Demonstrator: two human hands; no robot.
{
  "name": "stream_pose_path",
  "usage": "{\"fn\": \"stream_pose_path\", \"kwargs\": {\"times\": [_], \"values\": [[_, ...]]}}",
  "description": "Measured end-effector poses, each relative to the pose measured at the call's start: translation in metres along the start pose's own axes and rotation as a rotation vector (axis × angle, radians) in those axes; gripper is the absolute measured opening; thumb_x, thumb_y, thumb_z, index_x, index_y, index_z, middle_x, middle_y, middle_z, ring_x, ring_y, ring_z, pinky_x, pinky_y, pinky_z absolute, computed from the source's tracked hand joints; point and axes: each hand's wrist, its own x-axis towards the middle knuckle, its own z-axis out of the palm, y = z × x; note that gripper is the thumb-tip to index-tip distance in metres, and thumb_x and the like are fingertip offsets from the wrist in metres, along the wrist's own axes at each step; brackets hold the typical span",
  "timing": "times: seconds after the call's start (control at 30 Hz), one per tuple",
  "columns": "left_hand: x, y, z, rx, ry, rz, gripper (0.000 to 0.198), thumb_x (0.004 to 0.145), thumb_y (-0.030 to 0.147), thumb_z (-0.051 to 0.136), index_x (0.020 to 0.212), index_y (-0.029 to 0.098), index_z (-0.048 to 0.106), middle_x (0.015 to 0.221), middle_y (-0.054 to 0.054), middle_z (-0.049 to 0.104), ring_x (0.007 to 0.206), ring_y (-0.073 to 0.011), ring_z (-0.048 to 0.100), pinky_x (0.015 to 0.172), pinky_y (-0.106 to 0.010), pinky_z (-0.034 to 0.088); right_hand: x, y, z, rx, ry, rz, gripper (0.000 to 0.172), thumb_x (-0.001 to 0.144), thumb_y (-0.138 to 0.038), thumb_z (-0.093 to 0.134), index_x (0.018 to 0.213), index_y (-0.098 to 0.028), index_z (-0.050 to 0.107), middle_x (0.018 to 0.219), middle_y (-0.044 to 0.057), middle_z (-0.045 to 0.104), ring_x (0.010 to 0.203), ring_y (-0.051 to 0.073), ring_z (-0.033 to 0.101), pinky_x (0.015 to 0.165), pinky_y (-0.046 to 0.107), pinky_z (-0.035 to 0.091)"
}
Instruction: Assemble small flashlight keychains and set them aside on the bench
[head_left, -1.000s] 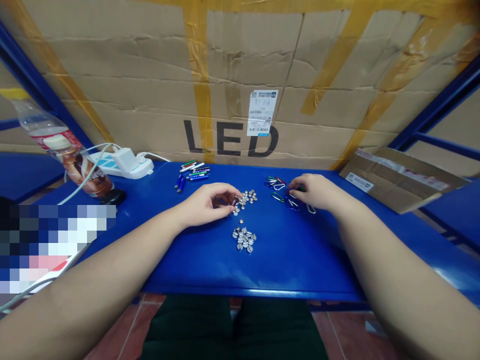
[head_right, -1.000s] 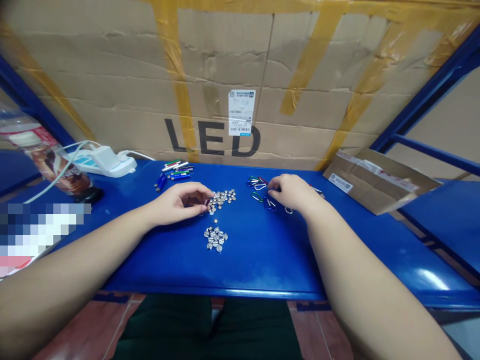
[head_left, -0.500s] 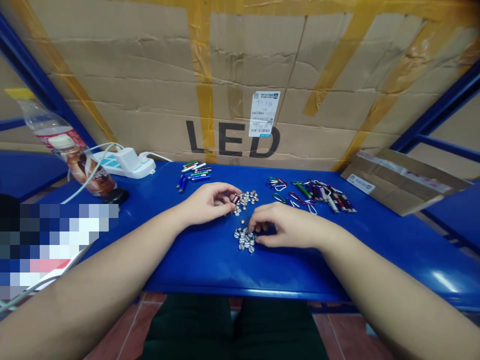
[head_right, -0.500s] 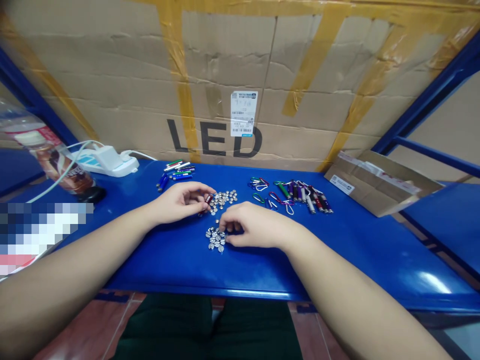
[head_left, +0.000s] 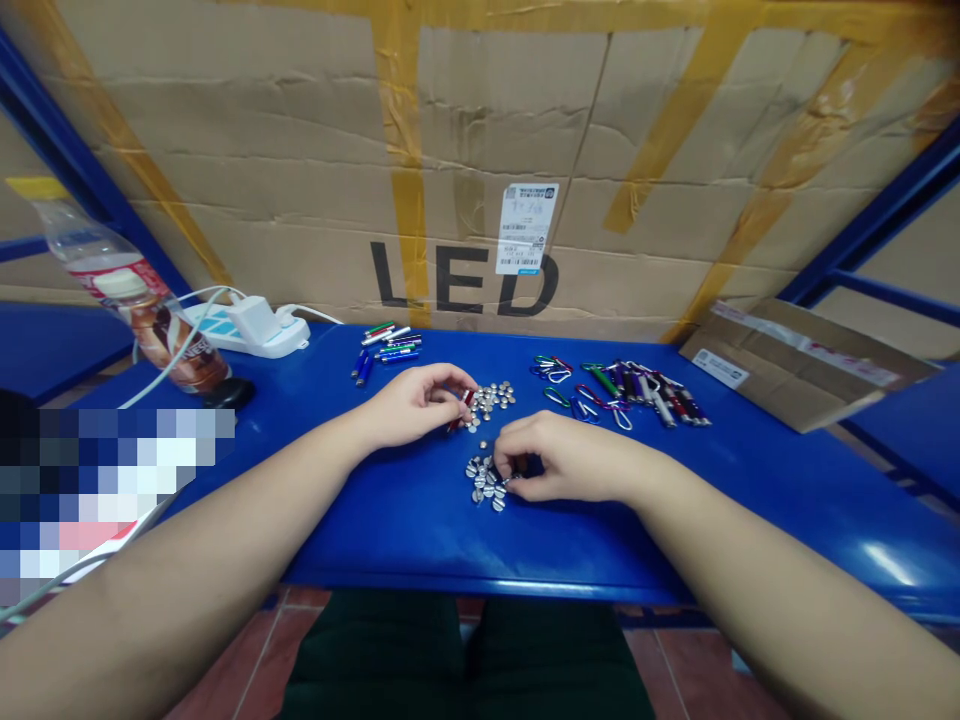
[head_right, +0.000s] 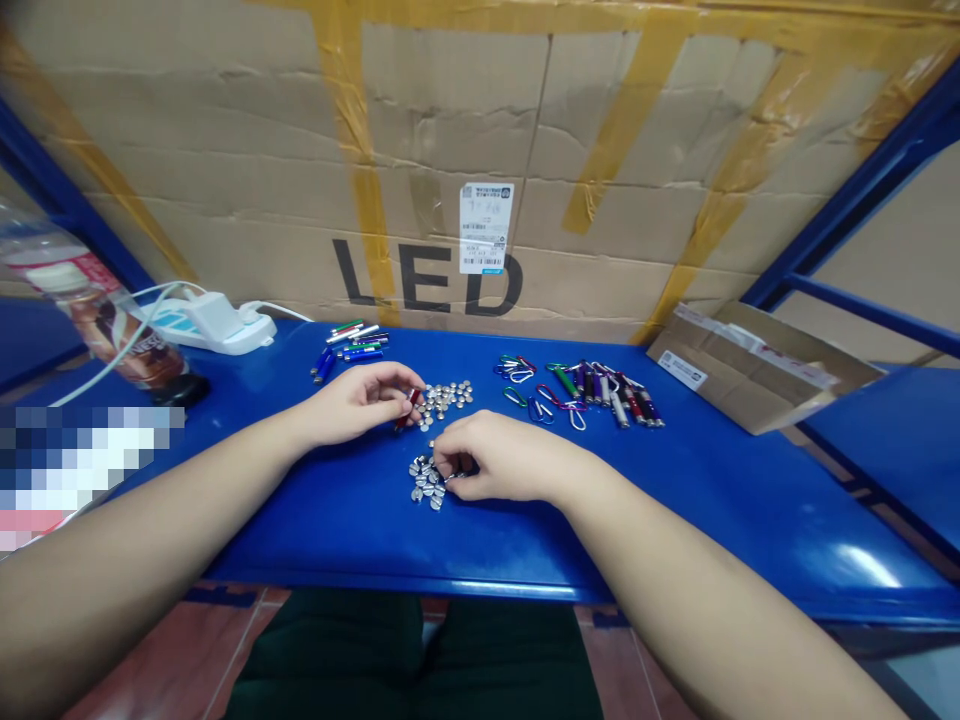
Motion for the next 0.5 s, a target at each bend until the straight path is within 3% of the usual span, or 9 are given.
{"fn": "stream_pose_path", "kwargs": {"times": [0.2, 0.4, 0.5], "values": [[0.0, 0.0, 0.0, -0.006, -0.017, 0.02, 0.031, 0.083, 0.022, 0.075, 0.112, 0.013, 0.067, 0.095, -0.006, 0.073, 0.084, -0.0172, 0.073, 0.077, -0.032, 0.06, -0.005, 0.008, -0.008, -0.028, 0.105, 0.066, 0.012, 0.08, -0.008, 0.068, 0.082, -0.02, 0.069, 0.08, -0.001, 0.069, 0.072, 0.014, 0.063, 0.07, 0.026, 0.05], [0.0, 0.001, 0.004, 0.035, -0.076, 0.009, 0.031, 0.092, 0.033, 0.067, 0.117, 0.014, 0.068, 0.094, -0.005, 0.071, 0.074, -0.0128, 0.063, 0.07, -0.028, 0.054, -0.003, 0.021, -0.012, 0.075, 0.519, 0.069, 0.007, 0.086, -0.024, 0.07, 0.089, -0.018, 0.073, 0.083, 0.003, 0.074, 0.073, 0.016, 0.069, 0.072, 0.031, 0.057], [-0.001, 0.005, 0.006, 0.042, -0.098, -0.007, 0.033, 0.095, 0.036, 0.063, 0.12, 0.014, 0.068, 0.094, -0.005, 0.071, 0.071, -0.0116, 0.059, 0.066, -0.026, 0.049, 0.003, 0.023, -0.004, 0.149, 0.643, 0.058, 0.013, 0.088, -0.031, 0.073, 0.093, -0.02, 0.074, 0.09, 0.005, 0.076, 0.08, 0.019, 0.072, 0.077, 0.034, 0.06]]}}
